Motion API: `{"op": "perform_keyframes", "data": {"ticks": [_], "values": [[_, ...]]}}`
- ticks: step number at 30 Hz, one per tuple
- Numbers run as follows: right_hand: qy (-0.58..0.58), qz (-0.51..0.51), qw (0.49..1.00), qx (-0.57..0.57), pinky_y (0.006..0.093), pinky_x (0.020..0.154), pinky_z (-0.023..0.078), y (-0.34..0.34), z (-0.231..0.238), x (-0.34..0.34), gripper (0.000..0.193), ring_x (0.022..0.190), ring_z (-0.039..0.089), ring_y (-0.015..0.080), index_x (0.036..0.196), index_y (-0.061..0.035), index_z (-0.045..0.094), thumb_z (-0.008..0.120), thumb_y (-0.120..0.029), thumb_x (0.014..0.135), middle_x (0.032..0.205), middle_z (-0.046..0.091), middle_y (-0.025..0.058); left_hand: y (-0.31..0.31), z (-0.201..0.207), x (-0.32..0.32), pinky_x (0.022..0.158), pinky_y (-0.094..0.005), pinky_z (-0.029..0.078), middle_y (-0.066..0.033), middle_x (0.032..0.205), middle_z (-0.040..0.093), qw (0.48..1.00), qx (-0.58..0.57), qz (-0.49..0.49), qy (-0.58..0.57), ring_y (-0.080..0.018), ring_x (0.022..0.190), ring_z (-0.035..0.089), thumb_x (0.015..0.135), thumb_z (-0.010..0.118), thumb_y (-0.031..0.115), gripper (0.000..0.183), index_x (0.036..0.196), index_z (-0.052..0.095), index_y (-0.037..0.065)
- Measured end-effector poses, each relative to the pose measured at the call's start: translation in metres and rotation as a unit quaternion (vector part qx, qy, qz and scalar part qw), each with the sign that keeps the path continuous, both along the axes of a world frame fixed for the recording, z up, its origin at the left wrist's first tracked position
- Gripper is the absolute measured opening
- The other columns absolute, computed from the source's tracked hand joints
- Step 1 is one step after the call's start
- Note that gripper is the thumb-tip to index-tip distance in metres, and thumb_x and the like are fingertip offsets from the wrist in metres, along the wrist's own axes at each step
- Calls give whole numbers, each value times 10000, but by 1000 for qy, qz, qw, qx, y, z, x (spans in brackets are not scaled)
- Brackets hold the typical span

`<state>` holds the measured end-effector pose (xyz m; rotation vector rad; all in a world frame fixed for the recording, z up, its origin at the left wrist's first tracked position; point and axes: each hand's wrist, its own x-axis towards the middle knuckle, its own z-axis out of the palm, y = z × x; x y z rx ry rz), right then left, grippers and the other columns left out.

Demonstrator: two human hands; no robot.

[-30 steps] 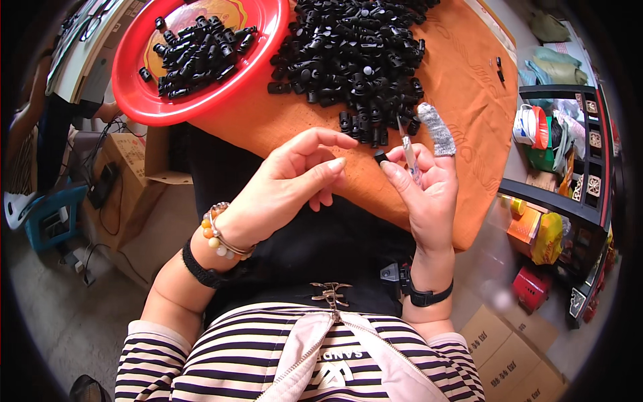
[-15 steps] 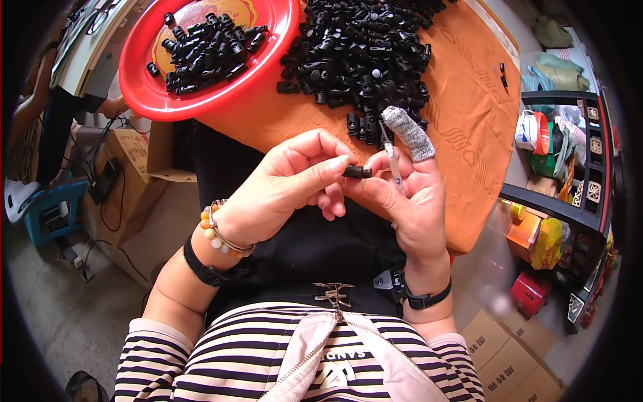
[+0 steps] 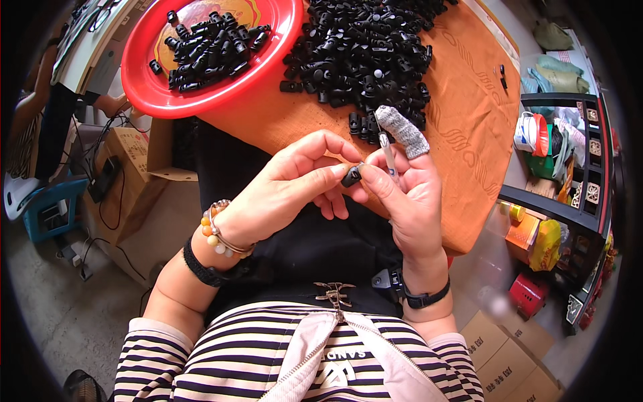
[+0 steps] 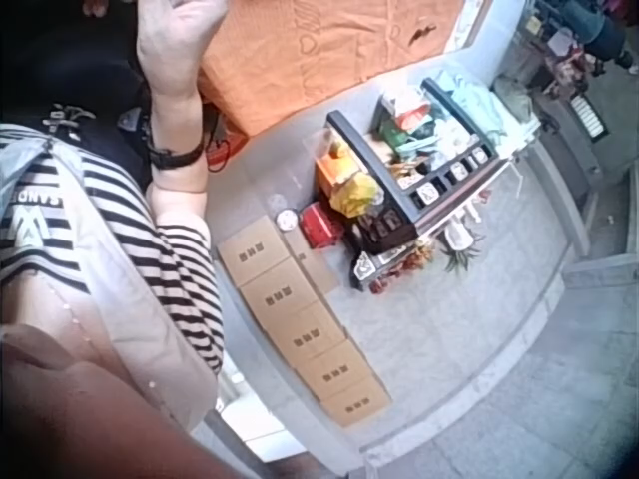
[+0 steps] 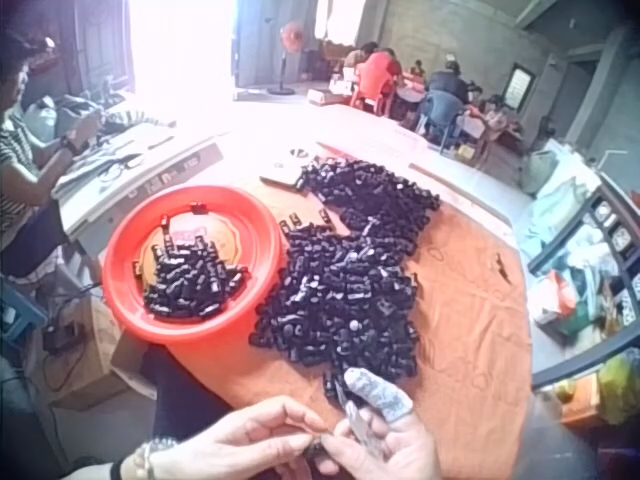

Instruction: Cleaning and deburring small black plastic shoe components using a metal blade.

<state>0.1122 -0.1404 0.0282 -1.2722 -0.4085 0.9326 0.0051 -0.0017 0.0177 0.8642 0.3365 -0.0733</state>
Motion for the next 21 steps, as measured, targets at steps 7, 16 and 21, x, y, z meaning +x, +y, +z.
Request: {"op": "perform_keyframes", "data": {"ticks": [7, 16, 21], "values": [[-40, -9, 999, 5, 167, 645, 403, 8, -1, -8, 487, 716, 500, 51, 1311, -8, 364, 557, -36, 865, 851, 532, 18, 3, -2, -2, 491, -156, 386, -31, 754, 575, 1000, -14, -19, -8, -45, 579, 505, 950, 441, 230, 192, 1051, 459, 68], [-48, 10, 997, 61, 173, 792, 399, 0, -5, -5, 561, 939, 484, 56, 1322, 34, 306, 597, -127, 869, 1106, 520, 77, 7, -7, -2, 430, -191, 283, -37, 656, 485, 987, -150, 58, 2, -77, 468, 356, 945, 405, 233, 222, 1111, 442, 91], [-81, 66, 995, 7, 174, 881, 347, -5, -5, -11, 579, 1037, 476, 85, 1337, -12, 310, 613, -111, 853, 1195, 502, 115, 6, -8, -3, 446, -189, 292, -40, 662, 484, 982, -157, 100, 12, -74, 483, 366, 948, 399, 230, 225, 1122, 441, 94]]}}
